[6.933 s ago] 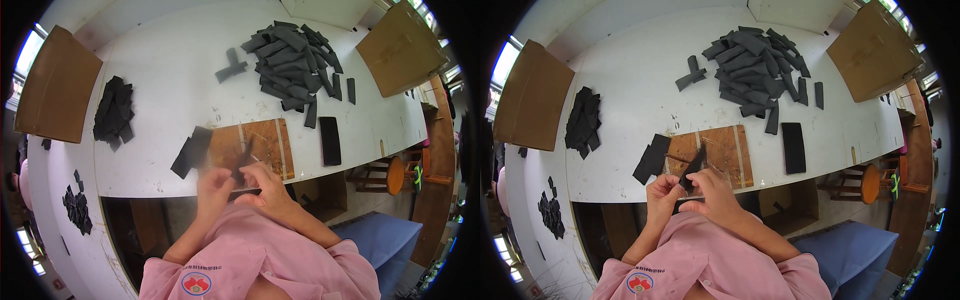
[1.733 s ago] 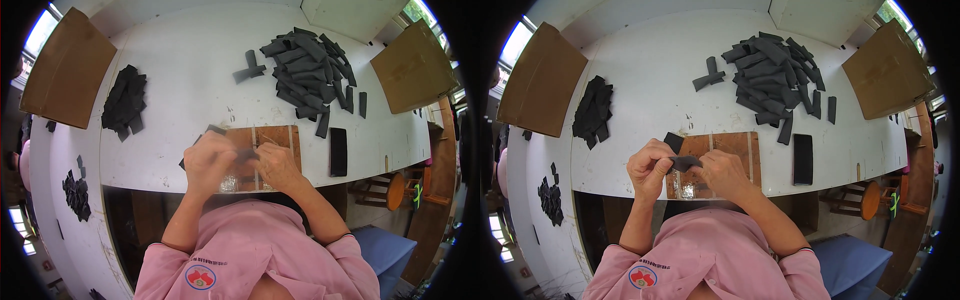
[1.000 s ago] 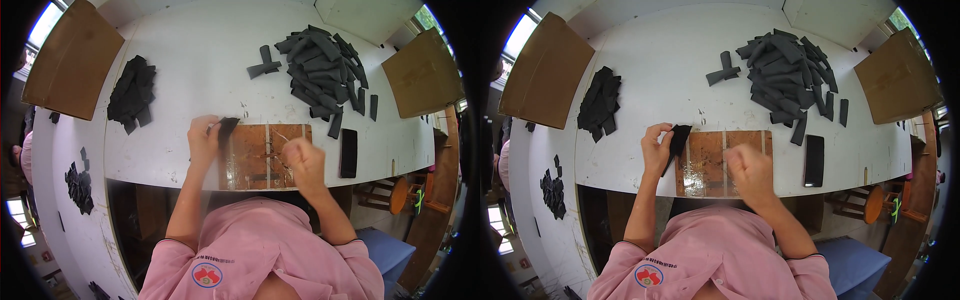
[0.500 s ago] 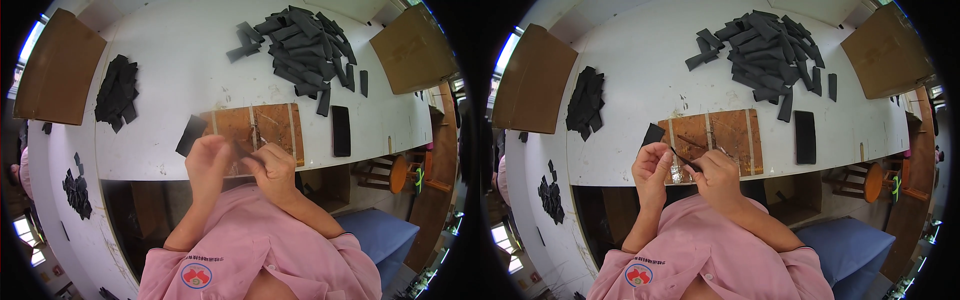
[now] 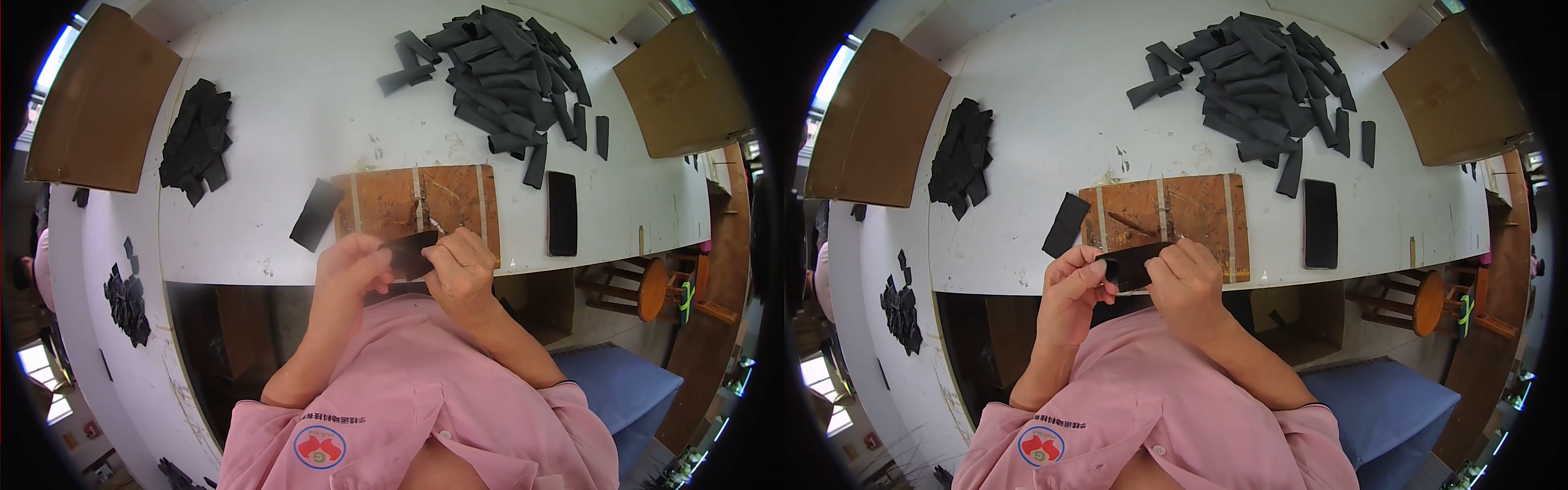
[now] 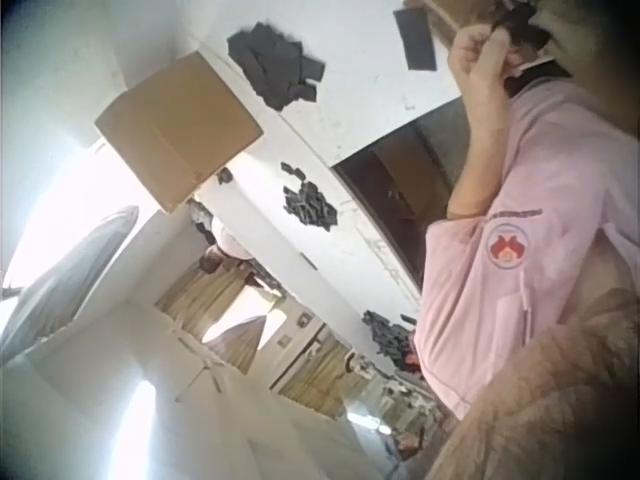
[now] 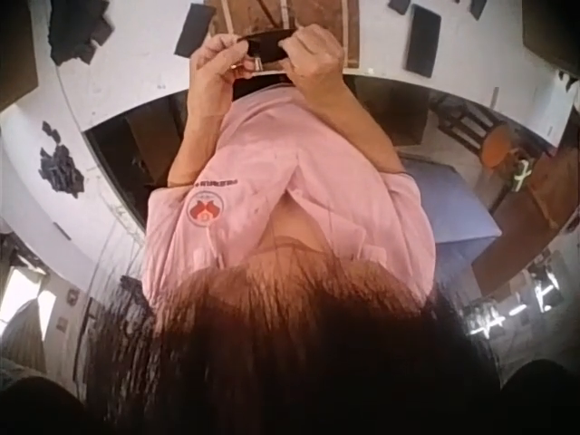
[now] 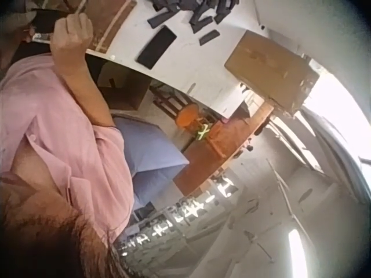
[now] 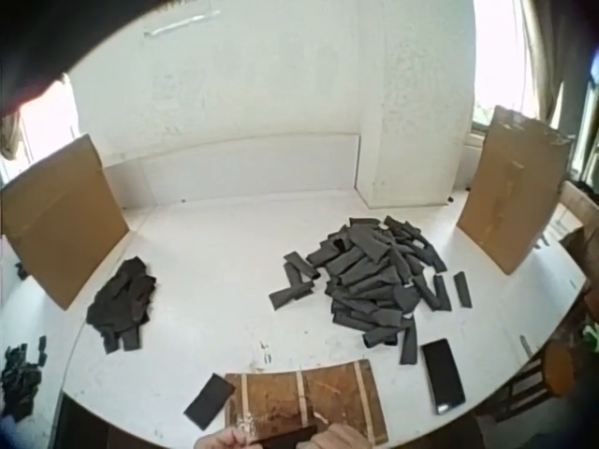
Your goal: Peeling and sticking small grey foam adhesive pieces onto larger black foam strips at a workshop table.
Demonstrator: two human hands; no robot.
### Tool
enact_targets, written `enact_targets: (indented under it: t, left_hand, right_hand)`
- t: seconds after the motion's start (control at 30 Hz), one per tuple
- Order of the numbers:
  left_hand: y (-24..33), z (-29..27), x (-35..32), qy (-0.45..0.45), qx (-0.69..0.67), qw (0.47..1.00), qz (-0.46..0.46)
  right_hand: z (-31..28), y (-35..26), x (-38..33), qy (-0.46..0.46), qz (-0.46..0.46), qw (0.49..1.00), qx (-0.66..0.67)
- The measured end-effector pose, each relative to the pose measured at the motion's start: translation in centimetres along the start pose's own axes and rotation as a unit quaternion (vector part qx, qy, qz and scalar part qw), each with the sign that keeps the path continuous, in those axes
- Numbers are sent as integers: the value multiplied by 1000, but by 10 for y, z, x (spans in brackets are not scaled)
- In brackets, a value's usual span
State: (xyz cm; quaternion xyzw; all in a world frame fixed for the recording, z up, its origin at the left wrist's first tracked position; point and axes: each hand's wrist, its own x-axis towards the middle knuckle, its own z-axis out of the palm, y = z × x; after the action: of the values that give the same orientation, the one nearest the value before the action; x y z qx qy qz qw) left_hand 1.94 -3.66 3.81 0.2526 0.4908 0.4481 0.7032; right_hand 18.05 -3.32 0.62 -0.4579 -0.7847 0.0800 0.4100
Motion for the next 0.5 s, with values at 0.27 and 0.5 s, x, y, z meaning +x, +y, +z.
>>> enact_targets:
  t: [0.27,0.5]
  left_hand:
    - [-11,-2,4,16,169,978,124]
    - [-19,7,0,71,420,847,318]
  right_hand:
    - [-6,-11,9,-84,142,965,202]
    - [2,-14,8,-35,133,969,206]
